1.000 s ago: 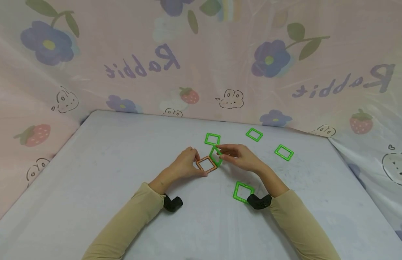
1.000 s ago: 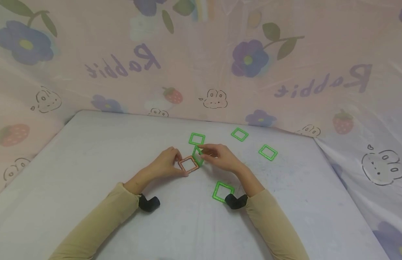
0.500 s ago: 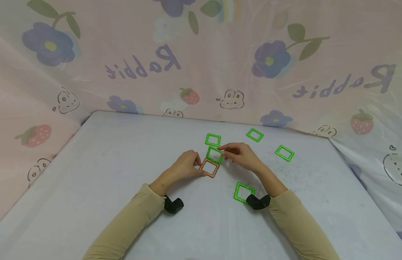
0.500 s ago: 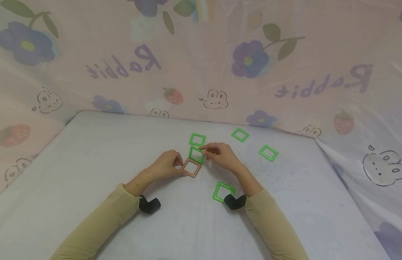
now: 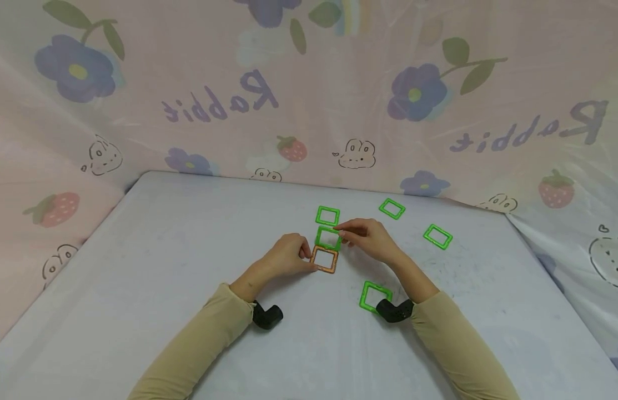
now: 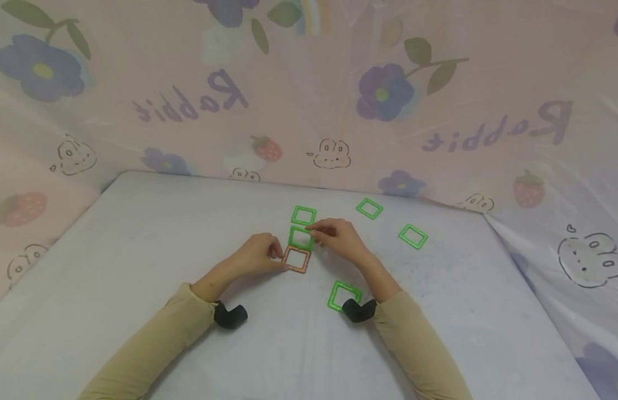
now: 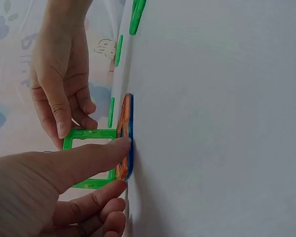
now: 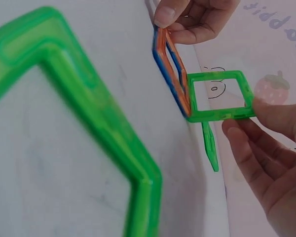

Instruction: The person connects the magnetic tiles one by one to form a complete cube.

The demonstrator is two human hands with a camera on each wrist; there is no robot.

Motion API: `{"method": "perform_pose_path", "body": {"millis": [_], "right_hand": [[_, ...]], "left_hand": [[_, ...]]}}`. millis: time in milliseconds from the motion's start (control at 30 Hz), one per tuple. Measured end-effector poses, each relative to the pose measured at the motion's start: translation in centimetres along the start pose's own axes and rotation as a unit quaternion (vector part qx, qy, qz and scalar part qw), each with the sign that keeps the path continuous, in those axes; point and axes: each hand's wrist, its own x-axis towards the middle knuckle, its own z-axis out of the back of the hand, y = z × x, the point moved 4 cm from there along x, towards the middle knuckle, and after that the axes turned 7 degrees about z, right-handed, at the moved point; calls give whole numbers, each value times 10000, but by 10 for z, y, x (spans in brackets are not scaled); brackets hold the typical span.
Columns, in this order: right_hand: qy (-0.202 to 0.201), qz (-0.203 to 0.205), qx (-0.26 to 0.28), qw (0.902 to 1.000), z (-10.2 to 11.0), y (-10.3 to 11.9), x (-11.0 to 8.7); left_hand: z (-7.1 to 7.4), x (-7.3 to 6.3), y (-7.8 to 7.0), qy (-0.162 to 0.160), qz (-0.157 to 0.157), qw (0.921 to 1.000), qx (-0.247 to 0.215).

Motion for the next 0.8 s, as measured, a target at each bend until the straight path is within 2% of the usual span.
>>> {"method": "perform_pose_path", "body": {"millis": [200, 300, 600, 800], "right_hand": [[-117, 15, -13, 9999, -2, -1, 2], [-117, -1, -16, 9999, -4, -2, 3], [-173, -23, -223, 9996, -10, -3, 6], [-184, -101, -231, 9995, -10, -2, 6]], "left_hand": [[-2, 0, 0, -21, 8, 10000, -40], [-2, -1, 0, -130, 73, 9999, -6], [-3, 2, -3, -787, -11, 9967, 178], [-4, 3, -4, -677, -112, 9976, 61]]}}
